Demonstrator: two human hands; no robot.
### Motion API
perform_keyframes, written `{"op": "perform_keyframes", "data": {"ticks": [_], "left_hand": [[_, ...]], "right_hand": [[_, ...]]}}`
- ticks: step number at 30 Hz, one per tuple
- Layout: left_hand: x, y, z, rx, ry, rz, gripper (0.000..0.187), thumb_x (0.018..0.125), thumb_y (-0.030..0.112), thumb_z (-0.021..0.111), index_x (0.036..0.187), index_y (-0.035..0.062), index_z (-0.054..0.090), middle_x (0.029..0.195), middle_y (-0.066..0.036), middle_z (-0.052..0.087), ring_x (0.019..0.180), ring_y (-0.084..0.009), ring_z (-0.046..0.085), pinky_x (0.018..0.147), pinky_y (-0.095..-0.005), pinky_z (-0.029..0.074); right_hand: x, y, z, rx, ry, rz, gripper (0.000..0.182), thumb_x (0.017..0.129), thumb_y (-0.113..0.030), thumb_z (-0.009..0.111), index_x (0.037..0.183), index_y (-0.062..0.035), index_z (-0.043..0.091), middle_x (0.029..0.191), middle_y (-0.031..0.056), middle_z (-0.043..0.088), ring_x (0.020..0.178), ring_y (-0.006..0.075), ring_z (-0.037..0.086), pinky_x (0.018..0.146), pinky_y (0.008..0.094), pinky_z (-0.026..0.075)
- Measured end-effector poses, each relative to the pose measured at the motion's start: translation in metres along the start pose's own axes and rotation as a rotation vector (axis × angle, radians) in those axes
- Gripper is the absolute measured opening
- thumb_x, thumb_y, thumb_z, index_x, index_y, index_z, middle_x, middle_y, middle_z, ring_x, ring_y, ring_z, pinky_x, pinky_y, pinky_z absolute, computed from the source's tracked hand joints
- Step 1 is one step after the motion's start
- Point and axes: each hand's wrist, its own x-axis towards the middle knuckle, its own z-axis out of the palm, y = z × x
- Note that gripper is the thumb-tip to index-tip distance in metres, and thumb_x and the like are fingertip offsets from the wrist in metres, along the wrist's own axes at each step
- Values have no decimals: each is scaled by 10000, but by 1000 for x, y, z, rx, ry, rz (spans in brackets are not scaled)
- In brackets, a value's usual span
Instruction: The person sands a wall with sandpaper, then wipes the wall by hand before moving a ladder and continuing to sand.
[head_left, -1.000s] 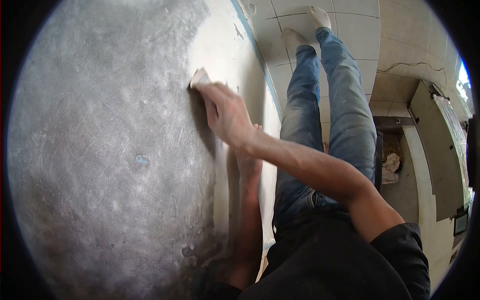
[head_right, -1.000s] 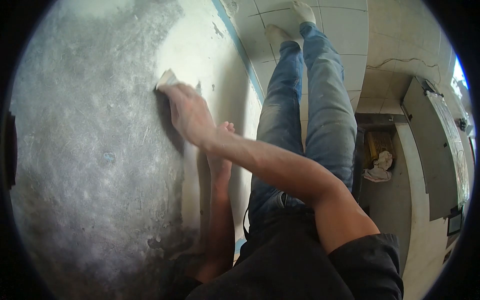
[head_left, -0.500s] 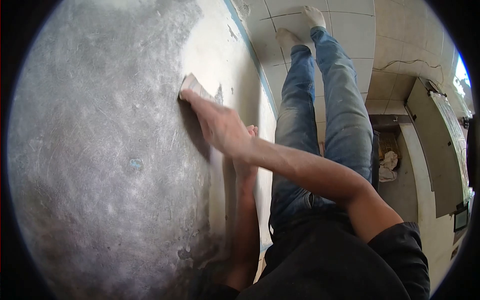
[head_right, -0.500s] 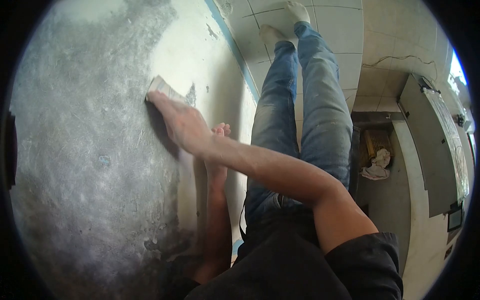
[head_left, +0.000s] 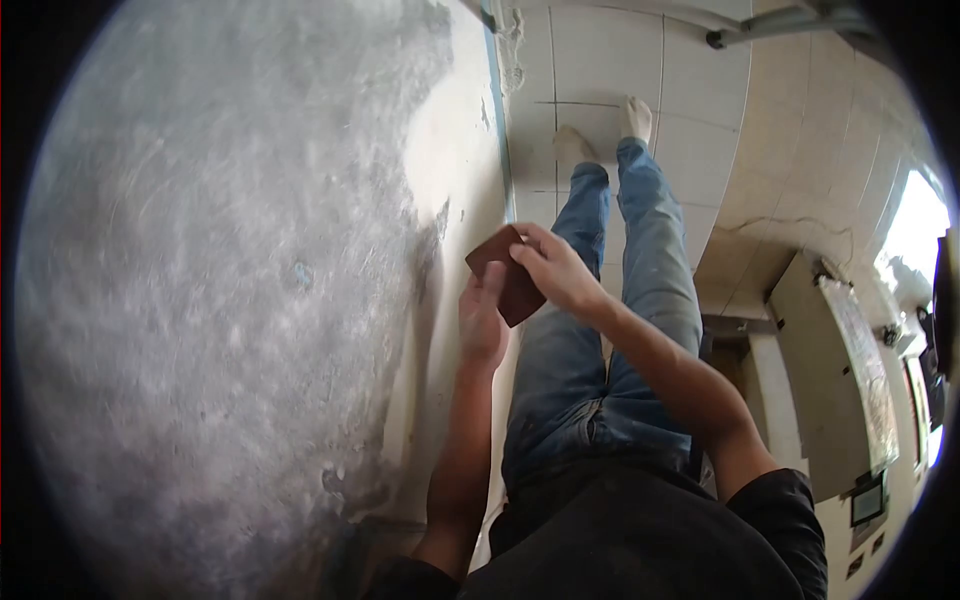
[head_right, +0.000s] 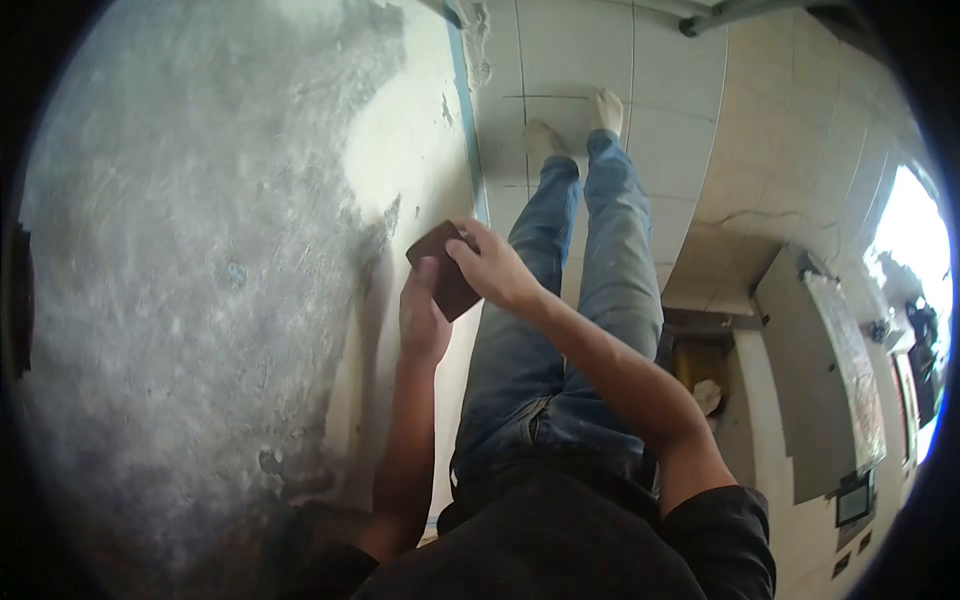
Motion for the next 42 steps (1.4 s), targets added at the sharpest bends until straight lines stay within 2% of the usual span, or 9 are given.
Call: {"op": "perform_keyframes", "data": {"ticks": [3, 4, 10, 13, 20, 28, 33, 38, 42], "left_hand": [[-2, -12, 10, -15, 103, 4, 476, 994, 256, 608, 1376, 9, 467, 1282, -108, 583, 1178, -198, 555, 1008, -360, 446], [-4, -15, 12, -57, 152, 8, 455, 984, 231, 627, 1360, 15, 488, 1257, -99, 600, 1153, -191, 568, 990, -350, 456], [-18, -26, 11, 225, 334, 128, 418, 971, 254, 644, 1283, -3, 537, 1220, -83, 618, 1111, -161, 580, 968, -317, 453], [-30, -31, 16, 242, 347, 102, 430, 972, 271, 644, 1279, -12, 542, 1234, -90, 612, 1130, -154, 558, 974, -311, 438], [-65, -61, 44, 269, 433, 97, 410, 974, 286, 639, 1240, -15, 555, 1166, -88, 633, 1055, -155, 590, 935, -314, 459], [-77, -72, 87, 301, 483, 112, 379, 967, 287, 656, 1186, -13, 583, 1081, -77, 654, 982, -144, 602, 869, -307, 482], [-78, -70, 115, 302, 481, 133, 378, 971, 295, 652, 1181, -11, 582, 1078, -74, 653, 978, -138, 601, 859, -300, 489], [-83, -71, 132, 312, 466, 91, 372, 973, 292, 651, 1179, -10, 583, 1079, -73, 652, 971, -131, 603, 853, -300, 501], [-90, -67, 140, 309, 467, 95, 374, 973, 286, 652, 1182, -16, 583, 1087, -74, 652, 965, -130, 610, 846, -299, 509]], "right_hand": [[-25, -11, -7, -459, 289, -277, 405, 914, -259, 641, 1211, 7, 573, 926, 187, 617, 911, 307, 611, 888, 374, 474], [-17, -6, -16, -553, 452, -550, 295, 897, -275, 698, 998, -7, 631, 798, 136, 581, 758, 271, 580, 774, 392, 484], [-25, -29, -74, 46, 271, 271, 606, 978, -488, 562, 571, -58, 436, 555, -37, 386, 506, 109, 364, 487, 311, 321], [-25, -14, -91, -224, 291, 132, 638, 990, -547, 499, 559, -90, 391, 535, -56, 328, 507, 69, 305, 472, 301, 276], [-62, -24, -106, -379, 142, 98, 431, 877, -206, 600, 564, -3, 384, 510, -22, 323, 506, 72, 327, 477, 330, 300], [-71, -5, -145, -483, 123, -438, 180, 821, -100, 654, 692, -4, 572, 638, 35, 501, 543, 77, 453, 475, 258, 362], [-81, -32, -170, -349, -51, 19, 304, 899, -299, 664, 793, -15, 673, 583, 67, 579, 730, 149, 636, 671, 271, 495], [-87, -49, -189, -370, -154, 390, 522, 960, -354, 551, 598, 15, 622, 496, 92, 581, 576, 223, 639, 693, 298, 532], [-95, -49, -191, -435, -198, 50, 538, 973, -293, 440, 591, 22, 649, 651, 152, 685, 650, 262, 693, 763, 352, 547]]}}
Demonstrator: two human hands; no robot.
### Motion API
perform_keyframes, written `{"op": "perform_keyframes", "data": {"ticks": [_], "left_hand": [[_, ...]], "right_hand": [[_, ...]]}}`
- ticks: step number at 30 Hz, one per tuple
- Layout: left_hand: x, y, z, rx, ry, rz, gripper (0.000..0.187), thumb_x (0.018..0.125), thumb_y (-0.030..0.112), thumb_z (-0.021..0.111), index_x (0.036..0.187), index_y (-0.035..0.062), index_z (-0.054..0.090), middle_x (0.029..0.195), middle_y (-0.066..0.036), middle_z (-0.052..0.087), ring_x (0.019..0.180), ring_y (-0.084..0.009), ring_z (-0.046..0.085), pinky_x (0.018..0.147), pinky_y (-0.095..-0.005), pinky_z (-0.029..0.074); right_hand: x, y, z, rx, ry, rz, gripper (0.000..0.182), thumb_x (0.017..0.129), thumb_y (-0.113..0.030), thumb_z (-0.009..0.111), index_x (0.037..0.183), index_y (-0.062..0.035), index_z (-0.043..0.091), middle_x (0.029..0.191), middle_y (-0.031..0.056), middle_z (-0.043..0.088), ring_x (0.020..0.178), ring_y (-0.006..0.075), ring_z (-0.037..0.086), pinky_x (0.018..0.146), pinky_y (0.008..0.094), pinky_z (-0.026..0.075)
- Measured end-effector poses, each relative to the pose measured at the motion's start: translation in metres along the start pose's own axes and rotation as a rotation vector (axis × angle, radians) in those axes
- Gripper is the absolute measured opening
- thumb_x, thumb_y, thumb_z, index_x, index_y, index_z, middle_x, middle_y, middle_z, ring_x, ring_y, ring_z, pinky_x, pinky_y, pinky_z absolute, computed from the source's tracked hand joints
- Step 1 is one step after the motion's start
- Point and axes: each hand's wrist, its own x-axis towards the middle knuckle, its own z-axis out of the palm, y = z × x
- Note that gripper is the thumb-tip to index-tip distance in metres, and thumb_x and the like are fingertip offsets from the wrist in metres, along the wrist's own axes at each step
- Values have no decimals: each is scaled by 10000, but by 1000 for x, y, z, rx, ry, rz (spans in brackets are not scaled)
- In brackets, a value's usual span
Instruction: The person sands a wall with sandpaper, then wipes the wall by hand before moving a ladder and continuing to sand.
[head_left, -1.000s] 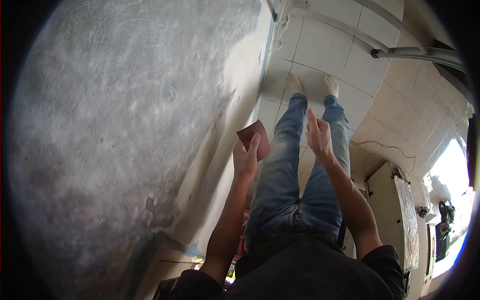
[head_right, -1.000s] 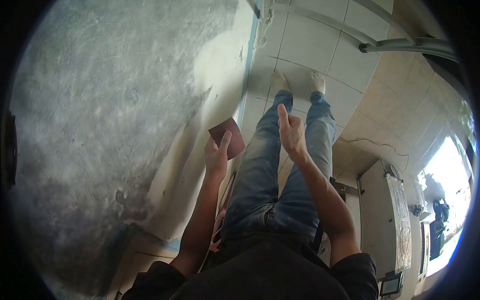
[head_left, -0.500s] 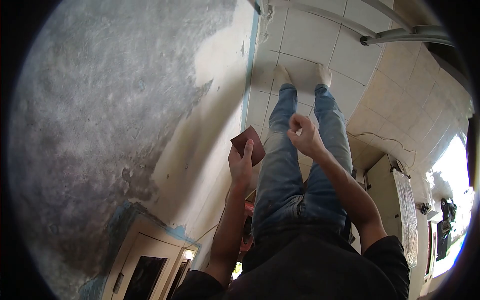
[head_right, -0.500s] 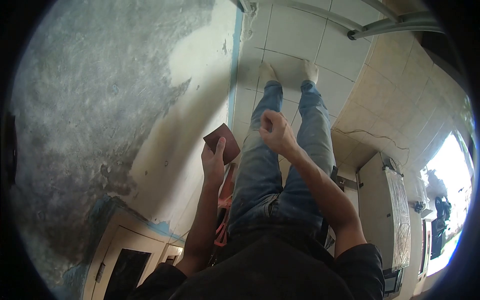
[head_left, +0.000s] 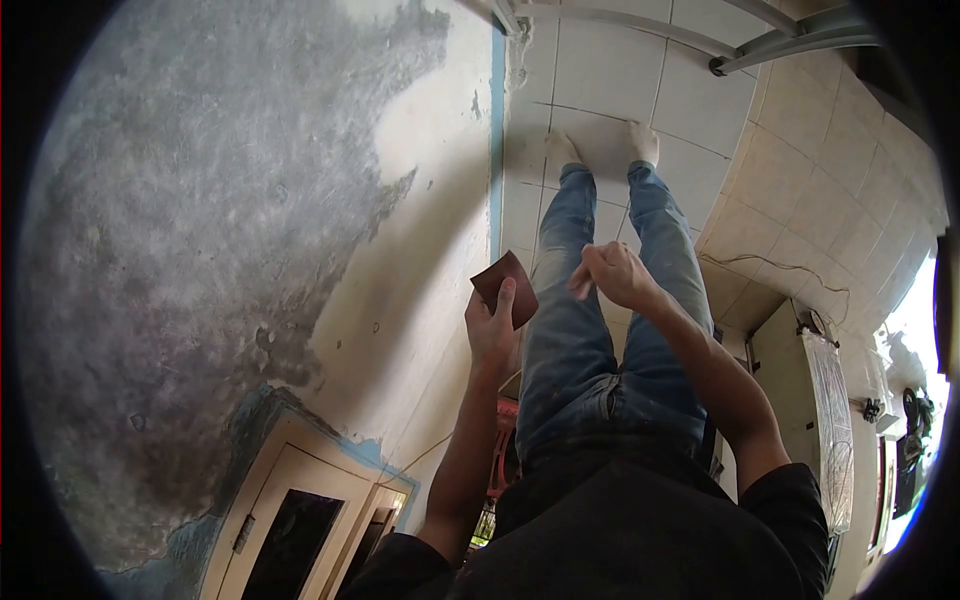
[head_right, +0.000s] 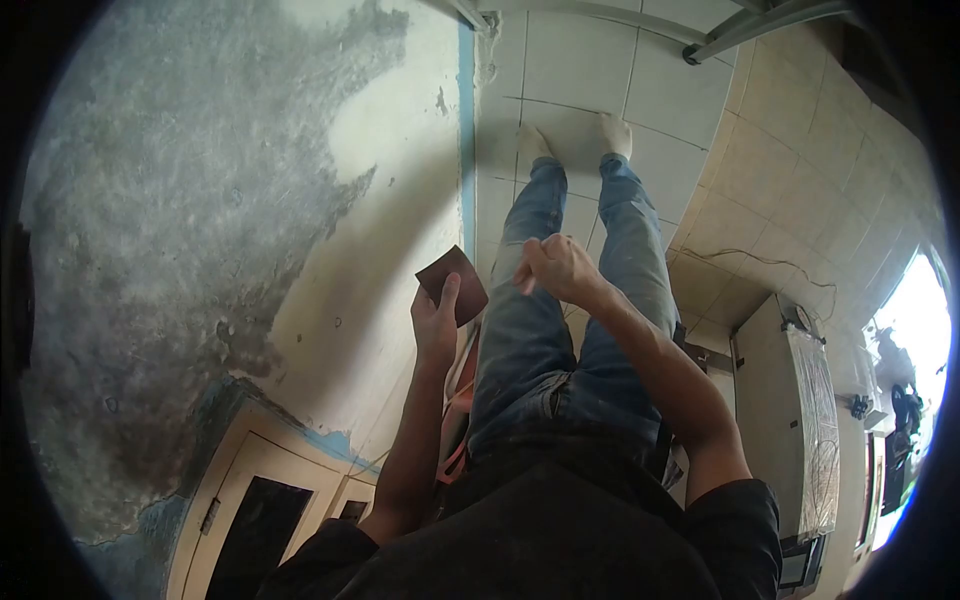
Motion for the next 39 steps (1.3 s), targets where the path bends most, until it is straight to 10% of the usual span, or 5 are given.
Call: {"op": "perform_keyframes", "data": {"ticks": [4, 11, 20, 30, 39], "left_hand": [[5, 0, 0, 11, 16, 48, 375, 974, 273, 652, 1186, -28, 580, 1103, -77, 652, 974, -133, 613, 853, -299, 508], [13, 14, -2, 27, 9, 18, 343, 978, 230, 648, 1196, -25, 578, 1129, -80, 647, 1016, -138, 598, 896, -293, 483], [41, 33, -27, 71, -19, 22, 387, 982, 243, 642, 1237, -35, 554, 1193, -91, 630, 1099, -156, 573, 982, -318, 439], [78, 45, -69, 118, -60, 42, 442, 978, 289, 643, 1257, -41, 548, 1212, -110, 620, 1124, -175, 567, 999, -330, 424], [104, 59, -97, 142, -37, 85, 457, 980, 326, 629, 1263, -24, 551, 1205, -109, 618, 1103, -173, 572, 981, -325, 431]], "right_hand": [[13, 26, 4, -172, 102, -521, 552, 995, -279, 391, 702, 22, 749, 779, 152, 739, 700, 247, 720, 823, 348, 552], [11, -24, -3, 56, -234, 102, 667, 1033, -345, 399, 586, 67, 673, 623, 142, 690, 488, 199, 636, 567, 365, 543], [44, -27, 34, -22, -166, -34, 651, 1024, -383, 406, 600, 20, 694, 458, 83, 564, 372, 185, 527, 525, 328, 519], [89, -33, 96, -2, 59, -502, 548, 972, -220, 406, 585, 53, 681, 821, 159, 745, 1051, 223, 696, 734, 302, 582], [109, -100, 105, 68, -305, 129, 741, 1047, -496, 350, 651, 0, 733, 455, 76, 551, 436, 150, 581, 547, 300, 520]]}}
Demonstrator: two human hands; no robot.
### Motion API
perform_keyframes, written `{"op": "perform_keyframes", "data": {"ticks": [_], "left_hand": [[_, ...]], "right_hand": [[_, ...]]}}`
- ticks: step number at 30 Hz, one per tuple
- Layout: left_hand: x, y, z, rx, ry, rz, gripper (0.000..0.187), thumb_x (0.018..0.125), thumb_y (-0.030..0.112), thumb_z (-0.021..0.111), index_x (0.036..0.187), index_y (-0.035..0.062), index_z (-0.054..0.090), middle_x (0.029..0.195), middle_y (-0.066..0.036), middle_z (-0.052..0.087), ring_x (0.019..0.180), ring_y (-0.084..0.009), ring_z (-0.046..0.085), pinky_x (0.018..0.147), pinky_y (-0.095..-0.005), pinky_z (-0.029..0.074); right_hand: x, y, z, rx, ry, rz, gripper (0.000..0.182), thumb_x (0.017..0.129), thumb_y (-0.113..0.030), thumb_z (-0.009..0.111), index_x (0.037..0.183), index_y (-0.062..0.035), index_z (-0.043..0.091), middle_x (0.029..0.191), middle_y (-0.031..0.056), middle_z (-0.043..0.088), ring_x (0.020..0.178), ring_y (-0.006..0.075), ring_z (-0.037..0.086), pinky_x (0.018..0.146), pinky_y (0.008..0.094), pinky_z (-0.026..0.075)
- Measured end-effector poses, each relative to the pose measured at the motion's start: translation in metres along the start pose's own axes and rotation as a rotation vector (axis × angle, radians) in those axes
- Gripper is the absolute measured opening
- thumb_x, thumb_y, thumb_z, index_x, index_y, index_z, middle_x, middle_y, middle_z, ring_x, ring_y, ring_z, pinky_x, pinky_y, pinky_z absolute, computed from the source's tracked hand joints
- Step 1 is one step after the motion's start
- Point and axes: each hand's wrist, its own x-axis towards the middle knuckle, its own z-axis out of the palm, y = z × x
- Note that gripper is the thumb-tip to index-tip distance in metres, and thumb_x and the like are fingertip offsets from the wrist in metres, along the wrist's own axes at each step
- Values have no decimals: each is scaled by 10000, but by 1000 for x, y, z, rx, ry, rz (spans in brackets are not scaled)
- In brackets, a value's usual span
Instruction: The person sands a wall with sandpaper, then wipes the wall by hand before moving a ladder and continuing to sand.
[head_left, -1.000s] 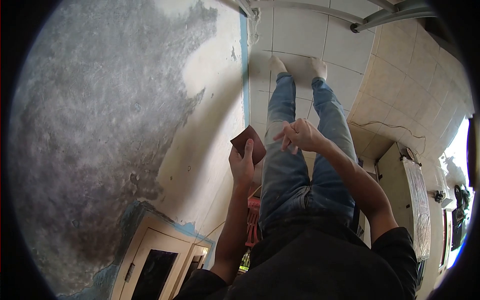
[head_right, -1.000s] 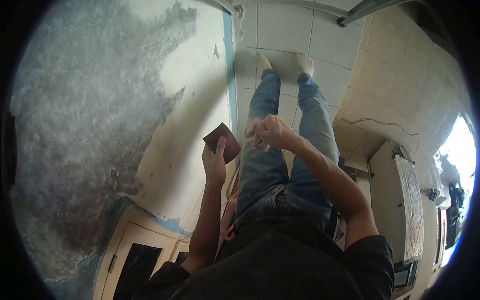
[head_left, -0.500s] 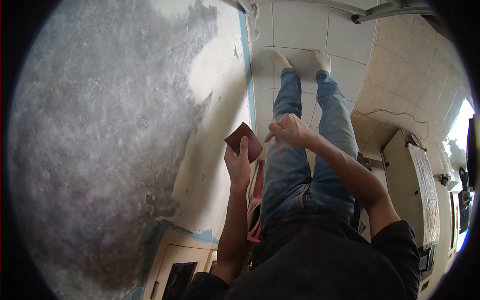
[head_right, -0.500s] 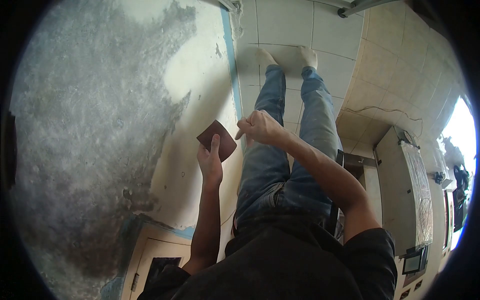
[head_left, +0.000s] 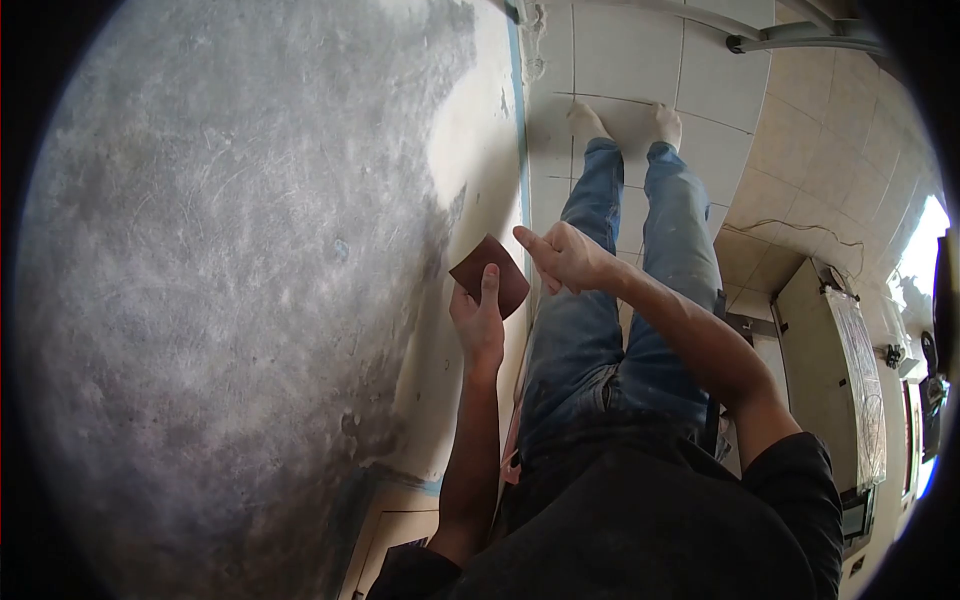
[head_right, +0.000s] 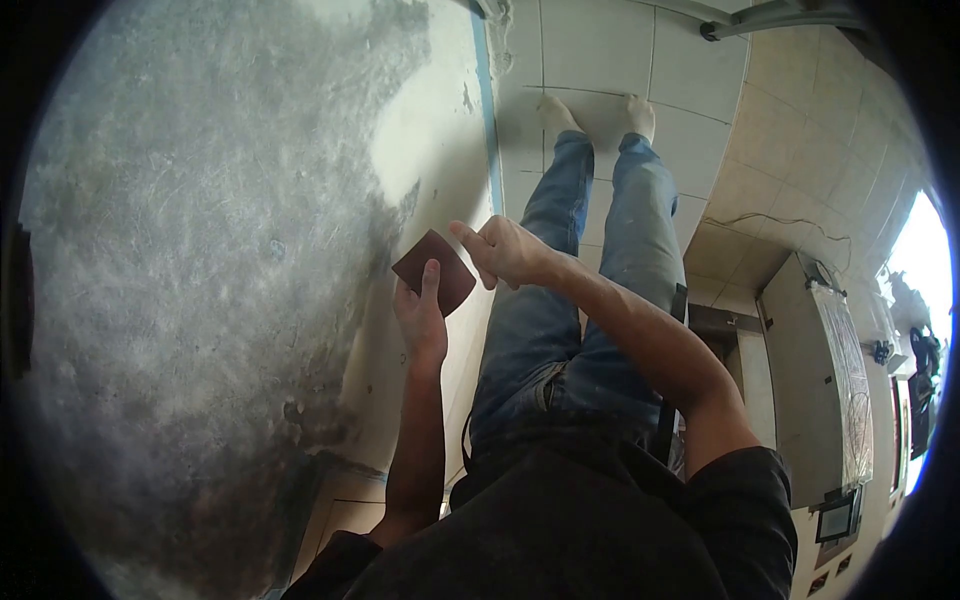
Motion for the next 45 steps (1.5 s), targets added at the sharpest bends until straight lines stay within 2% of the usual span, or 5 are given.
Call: {"op": "perform_keyframes", "data": {"ticks": [8, 15, 25, 41, 45], "left_hand": [[14, -7, -3, -18, 9, 3, 400, 984, 272, 634, 1230, -36, 571, 1140, -99, 642, 1039, -149, 580, 929, -304, 449], [23, -1, -4, 60, -39, 24, 407, 980, 279, 637, 1240, -27, 571, 1152, -110, 641, 1053, -160, 578, 937, -314, 447], [22, 18, -4, -13, -165, 7, 349, 964, 249, 666, 1190, -9, 598, 1116, -73, 646, 1022, -129, 575, 918, -281, 444], [35, 42, 2, -231, -141, -101, 302, 959, 199, 668, 1197, 33, 586, 1100, -46, 638, 983, -123, 604, 854, -281, 502], [37, 46, 1, -317, -177, -146, 321, 967, 199, 652, 1226, 35, 557, 1132, -58, 620, 1018, -144, 603, 869, -301, 517]], "right_hand": [[18, 3, 10, 46, 63, -49, 505, 971, -339, 429, 774, -37, 782, 496, 88, 579, 492, 185, 556, 643, 323, 521], [26, 13, -5, 44, 123, -347, 331, 843, -169, 496, 748, -45, 788, 736, 60, 746, 1156, 167, 539, 1037, 334, 414], [33, 8, -18, 286, 172, -188, 746, 996, -520, 497, 527, 41, 640, 629, 141, 690, 502, 176, 671, 529, 272, 553], [79, 39, -22, 127, 460, -794, 459, 914, -249, 486, 645, 19, 743, 640, 117, 696, 524, 212, 613, 598, 329, 537], [48, 3, -35, 313, 80, -205, 647, 1011, -412, 465, 579, 7, 703, 586, 116, 661, 490, 195, 625, 537, 314, 536]]}}
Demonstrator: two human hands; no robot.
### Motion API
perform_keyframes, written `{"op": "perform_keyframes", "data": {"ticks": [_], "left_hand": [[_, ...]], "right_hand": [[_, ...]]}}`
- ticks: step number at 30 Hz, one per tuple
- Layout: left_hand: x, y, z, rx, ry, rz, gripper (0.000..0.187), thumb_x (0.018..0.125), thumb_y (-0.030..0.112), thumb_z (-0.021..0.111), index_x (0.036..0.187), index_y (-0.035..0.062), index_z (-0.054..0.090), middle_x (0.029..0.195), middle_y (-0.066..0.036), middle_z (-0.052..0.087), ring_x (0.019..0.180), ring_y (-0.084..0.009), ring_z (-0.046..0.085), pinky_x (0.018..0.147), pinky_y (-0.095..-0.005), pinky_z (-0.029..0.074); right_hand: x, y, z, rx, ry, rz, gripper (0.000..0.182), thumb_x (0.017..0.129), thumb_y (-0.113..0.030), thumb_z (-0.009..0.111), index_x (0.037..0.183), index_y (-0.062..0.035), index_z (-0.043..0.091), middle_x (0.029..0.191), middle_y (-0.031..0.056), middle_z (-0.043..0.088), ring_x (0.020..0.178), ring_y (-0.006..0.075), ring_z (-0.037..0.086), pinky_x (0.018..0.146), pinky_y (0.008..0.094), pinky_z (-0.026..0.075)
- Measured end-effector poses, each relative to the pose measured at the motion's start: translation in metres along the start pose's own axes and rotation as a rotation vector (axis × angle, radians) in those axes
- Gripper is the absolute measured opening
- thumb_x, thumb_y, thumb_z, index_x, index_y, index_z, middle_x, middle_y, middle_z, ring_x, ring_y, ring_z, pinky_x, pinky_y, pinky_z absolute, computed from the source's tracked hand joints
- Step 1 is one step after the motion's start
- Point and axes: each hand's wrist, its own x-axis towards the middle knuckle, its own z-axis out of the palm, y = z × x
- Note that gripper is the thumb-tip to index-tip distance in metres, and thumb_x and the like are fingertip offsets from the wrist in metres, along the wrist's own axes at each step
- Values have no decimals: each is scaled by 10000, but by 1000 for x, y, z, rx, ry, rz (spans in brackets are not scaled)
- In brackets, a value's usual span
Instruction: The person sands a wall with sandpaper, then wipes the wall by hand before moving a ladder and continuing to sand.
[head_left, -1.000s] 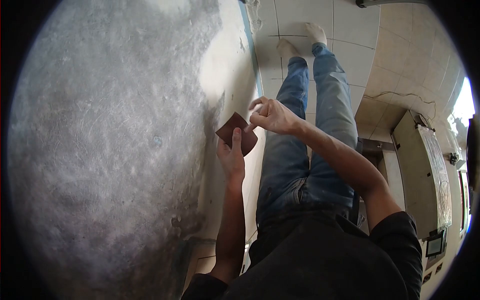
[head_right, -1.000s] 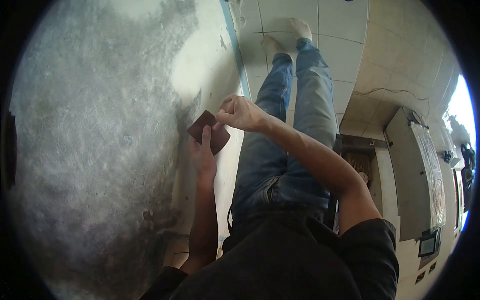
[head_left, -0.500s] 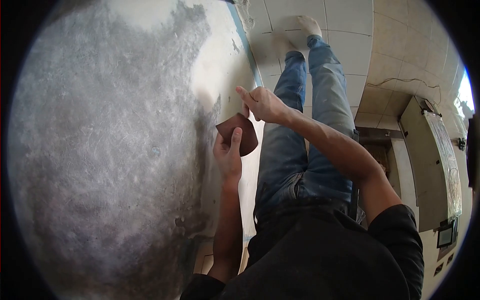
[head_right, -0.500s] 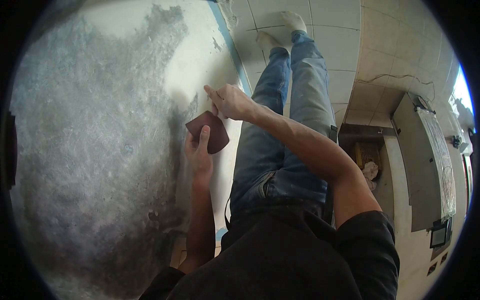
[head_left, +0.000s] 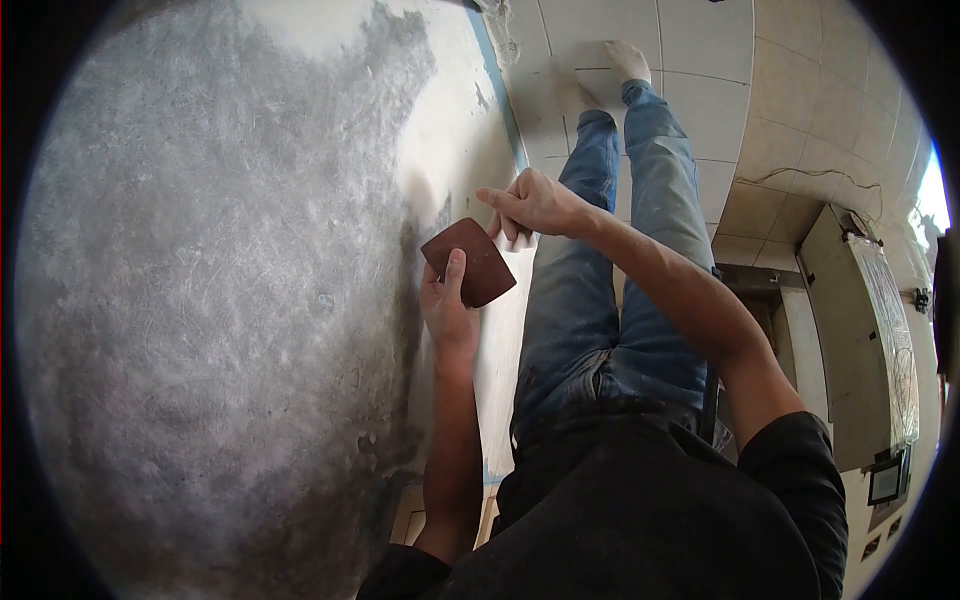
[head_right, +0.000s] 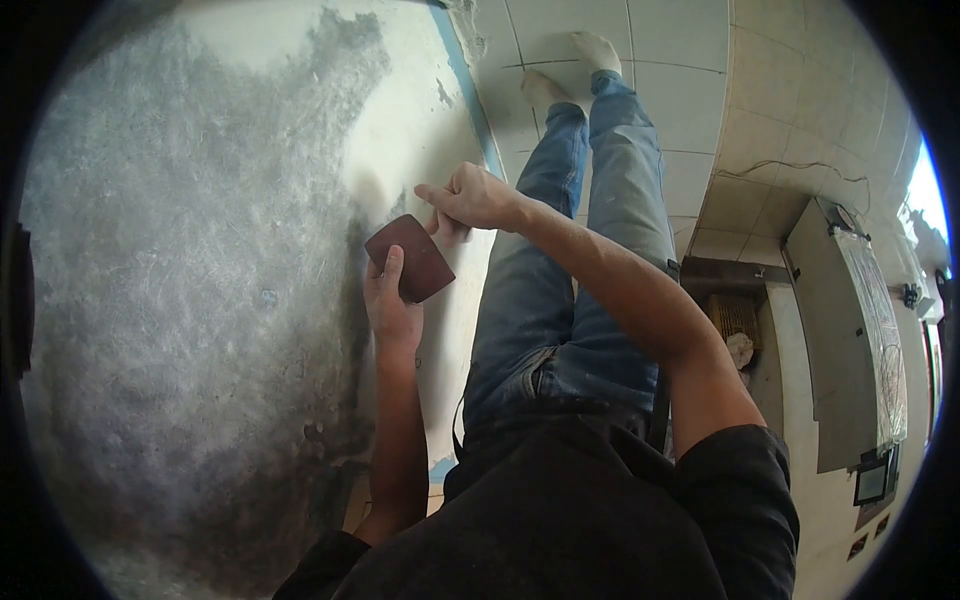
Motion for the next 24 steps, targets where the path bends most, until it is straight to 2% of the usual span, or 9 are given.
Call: {"op": "perform_keyframes", "data": {"ticks": [3, 9, 12, 14, 16, 17, 19, 21, 24], "left_hand": [[2, -1, -4, -32, -22, -10, 337, 984, 210, 620, 1256, 32, 532, 1150, -67, 611, 1026, -152, 604, 874, -308, 521], [5, 0, -10, -140, -58, -52, 390, 1001, 249, 587, 1319, 45, 491, 1182, -66, 597, 1048, -158, 604, 869, -317, 514], [6, -2, -15, -175, -60, -62, 402, 1004, 265, 582, 1326, 44, 488, 1191, -72, 597, 1059, -160, 604, 863, -311, 516], [7, -4, -16, -188, -36, -62, 409, 1007, 275, 576, 1328, 38, 485, 1195, -76, 598, 1070, -164, 604, 863, -310, 518], [7, -7, -16, -201, 5, -68, 413, 1011, 281, 566, 1327, 28, 484, 1196, -79, 598, 1083, -170, 603, 867, -312, 519], [9, -7, -17, -212, -16, -71, 421, 1015, 283, 559, 1334, 22, 476, 1217, -85, 596, 1086, -177, 604, 870, -316, 521], [13, -8, -18, -232, -59, -83, 437, 1021, 288, 544, 1348, 11, 462, 1257, -98, 590, 1091, -190, 607, 878, -322, 525], [13, -5, -13, -238, -52, -74, 455, 1027, 288, 530, 1370, 3, 438, 1312, -115, 571, 1083, -184, 614, 868, -309, 532], [14, -8, -19, -235, -31, -77, 479, 1031, 293, 519, 1393, -3, 413, 1374, -135, 544, 1064, -157, 624, 844, -280, 539]], "right_hand": [[5, 2, 3, -169, -29, 69, 757, 1022, -543, 410, 550, -15, 676, 540, 114, 629, 421, 165, 563, 487, 319, 499], [7, 12, 24, -221, 66, -178, 614, 981, -348, 421, 553, 17, 668, 515, 104, 610, 413, 167, 500, 461, 338, 437], [2, -3, 21, -246, -19, 35, 458, 898, -249, 434, 706, 5, 764, 593, 107, 667, 649, 278, 662, 705, 369, 532], [27, 34, 34, -208, 197, -476, 483, 904, -236, 411, 669, 33, 737, 564, 109, 652, 526, 235, 608, 588, 357, 521], [45, 54, 42, -206, 309, -786, 518, 926, -249, 406, 626, 46, 708, 544, 109, 641, 462, 213, 586, 534, 346, 522], [51, 63, 43, -229, 315, -840, 543, 946, -269, 412, 602, 45, 691, 539, 108, 637, 461, 213, 591, 537, 340, 528], [43, 51, 42, -168, 216, -608, 608, 986, -323, 418, 569, 43, 664, 525, 107, 626, 458, 212, 598, 541, 333, 533], [10, 0, 35, 8, 2, -40, 681, 1027, -392, 418, 551, 41, 642, 506, 105, 610, 456, 211, 599, 541, 331, 530], [11, -9, 33, -131, -35, 33, 751, 1047, -465, 397, 538, 36, 631, 452, 90, 559, 431, 209, 582, 533, 347, 523]]}}
